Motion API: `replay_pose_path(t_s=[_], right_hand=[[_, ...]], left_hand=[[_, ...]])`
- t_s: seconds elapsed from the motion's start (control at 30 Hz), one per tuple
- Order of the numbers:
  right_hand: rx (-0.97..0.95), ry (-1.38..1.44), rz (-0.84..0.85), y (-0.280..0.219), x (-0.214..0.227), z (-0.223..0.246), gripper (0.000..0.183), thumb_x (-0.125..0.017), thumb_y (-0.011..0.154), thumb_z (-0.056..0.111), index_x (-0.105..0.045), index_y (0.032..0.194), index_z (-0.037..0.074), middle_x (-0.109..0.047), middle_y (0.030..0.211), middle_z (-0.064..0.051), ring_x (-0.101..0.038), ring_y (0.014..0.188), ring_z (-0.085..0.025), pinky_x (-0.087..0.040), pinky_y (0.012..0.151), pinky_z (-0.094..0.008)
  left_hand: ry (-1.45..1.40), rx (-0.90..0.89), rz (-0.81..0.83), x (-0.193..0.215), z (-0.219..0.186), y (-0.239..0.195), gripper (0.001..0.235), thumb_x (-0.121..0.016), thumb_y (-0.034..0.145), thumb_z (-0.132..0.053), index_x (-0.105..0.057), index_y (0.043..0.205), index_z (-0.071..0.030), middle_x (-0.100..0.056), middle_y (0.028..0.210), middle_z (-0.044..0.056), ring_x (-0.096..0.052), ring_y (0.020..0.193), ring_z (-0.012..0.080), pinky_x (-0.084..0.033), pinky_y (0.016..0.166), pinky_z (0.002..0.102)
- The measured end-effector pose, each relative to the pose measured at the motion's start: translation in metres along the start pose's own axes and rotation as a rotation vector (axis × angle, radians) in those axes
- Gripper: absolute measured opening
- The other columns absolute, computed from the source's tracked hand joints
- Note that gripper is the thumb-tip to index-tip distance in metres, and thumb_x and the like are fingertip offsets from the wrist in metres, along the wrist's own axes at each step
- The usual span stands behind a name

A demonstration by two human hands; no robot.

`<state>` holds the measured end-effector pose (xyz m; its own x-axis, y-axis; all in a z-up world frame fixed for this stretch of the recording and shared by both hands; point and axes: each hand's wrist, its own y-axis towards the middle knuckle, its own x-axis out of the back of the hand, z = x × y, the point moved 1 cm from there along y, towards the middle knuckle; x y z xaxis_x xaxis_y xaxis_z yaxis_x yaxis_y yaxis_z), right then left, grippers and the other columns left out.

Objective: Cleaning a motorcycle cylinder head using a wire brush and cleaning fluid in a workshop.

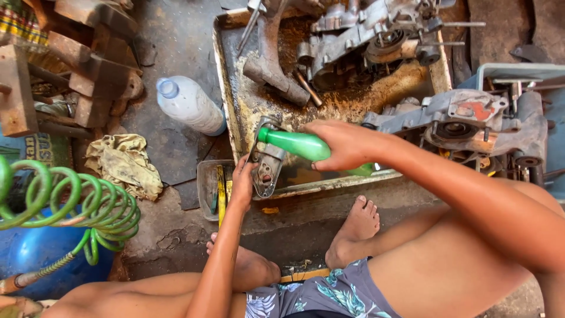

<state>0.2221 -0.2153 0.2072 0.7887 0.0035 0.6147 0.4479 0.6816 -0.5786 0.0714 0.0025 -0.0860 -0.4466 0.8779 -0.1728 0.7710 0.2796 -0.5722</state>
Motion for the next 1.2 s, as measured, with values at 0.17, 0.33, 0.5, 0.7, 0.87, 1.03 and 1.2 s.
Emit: replay_pose_path(t_s=[0.17, 0.33, 0.5, 0.7, 0.87, 1.03, 1.2], right_hand=[[0.337, 0.197, -0.379, 0.021, -0.033, -0.028, 0.072, -0.082, 0.076, 0.022, -0.053, 0.136, -0.005, -0.061, 0.121, -0.026, -0.063, 0.111, -0.050, -0.050, 0.094, -0.061], [0.521, 0.287, -0.579, 0.077, -0.059, -0.015, 0.065, -0.085, 0.083, 0.029, -0.053, 0.133, 0.003, -0.059, 0.123, -0.019, -0.062, 0.116, -0.042, -0.049, 0.099, -0.054], [0.494, 0.711, -0.633, 0.128, -0.086, 0.014, 0.061, -0.088, 0.084, 0.015, -0.057, 0.135, 0.007, -0.059, 0.120, -0.009, -0.063, 0.116, -0.029, -0.055, 0.094, -0.048], [0.463, 0.867, -0.676, 0.186, -0.121, 0.019, 0.060, -0.089, 0.082, 0.009, -0.059, 0.133, 0.007, -0.066, 0.119, -0.017, -0.063, 0.117, -0.036, -0.052, 0.099, -0.060], [0.408, 0.729, -0.721, 0.225, -0.159, 0.019, 0.065, -0.095, 0.077, 0.029, -0.065, 0.132, 0.013, -0.063, 0.116, -0.012, -0.064, 0.118, -0.034, -0.053, 0.100, -0.050], [0.474, 0.621, -0.722, 0.227, -0.167, 0.040, 0.061, -0.095, 0.074, 0.031, -0.069, 0.127, 0.014, -0.065, 0.107, -0.014, -0.067, 0.107, -0.037, -0.055, 0.094, -0.044], [0.504, 0.336, -0.690, 0.246, -0.181, 0.030, 0.054, -0.089, 0.077, 0.027, -0.069, 0.125, 0.010, -0.073, 0.116, -0.016, -0.068, 0.110, -0.040, -0.055, 0.096, -0.051]], left_hand=[[0.195, 0.025, -0.029, 0.001, -0.023, -0.025, 0.040, -0.061, 0.086, -0.024, -0.069, 0.125, -0.014, -0.063, 0.119, 0.017, -0.062, 0.110, 0.0330, -0.050, 0.097, 0.048], [0.342, 0.081, 0.014, 0.012, -0.009, -0.023, 0.045, -0.064, 0.079, -0.028, -0.074, 0.122, -0.019, -0.065, 0.106, 0.012, -0.064, 0.094, 0.0260, -0.052, 0.086, 0.044], [0.581, 0.206, 0.104, 0.040, 0.032, 0.009, 0.052, -0.065, 0.073, -0.042, -0.075, 0.124, -0.034, -0.074, 0.101, 0.010, -0.069, 0.107, 0.0333, -0.053, 0.093, 0.046], [0.432, 0.351, 0.104, 0.076, 0.029, 0.011, 0.053, -0.068, 0.070, -0.020, -0.074, 0.123, -0.013, -0.071, 0.104, 0.024, -0.073, 0.071, 0.0329, -0.066, 0.062, 0.042], [0.478, 0.398, 0.117, 0.106, 0.017, -0.001, 0.061, -0.070, 0.070, -0.023, -0.072, 0.130, -0.011, -0.067, 0.116, 0.028, -0.069, 0.092, 0.0396, -0.060, 0.068, 0.047], [0.542, 0.440, 0.069, 0.128, -0.004, -0.014, 0.051, -0.072, 0.069, -0.017, -0.076, 0.119, -0.007, -0.069, 0.103, 0.025, -0.069, 0.084, 0.0342, -0.062, 0.061, 0.042], [0.509, 0.476, 0.021, 0.137, -0.027, -0.036, 0.048, -0.069, 0.070, -0.012, -0.077, 0.117, -0.011, -0.067, 0.102, 0.024, -0.069, 0.085, 0.0345, -0.069, 0.064, 0.042]])
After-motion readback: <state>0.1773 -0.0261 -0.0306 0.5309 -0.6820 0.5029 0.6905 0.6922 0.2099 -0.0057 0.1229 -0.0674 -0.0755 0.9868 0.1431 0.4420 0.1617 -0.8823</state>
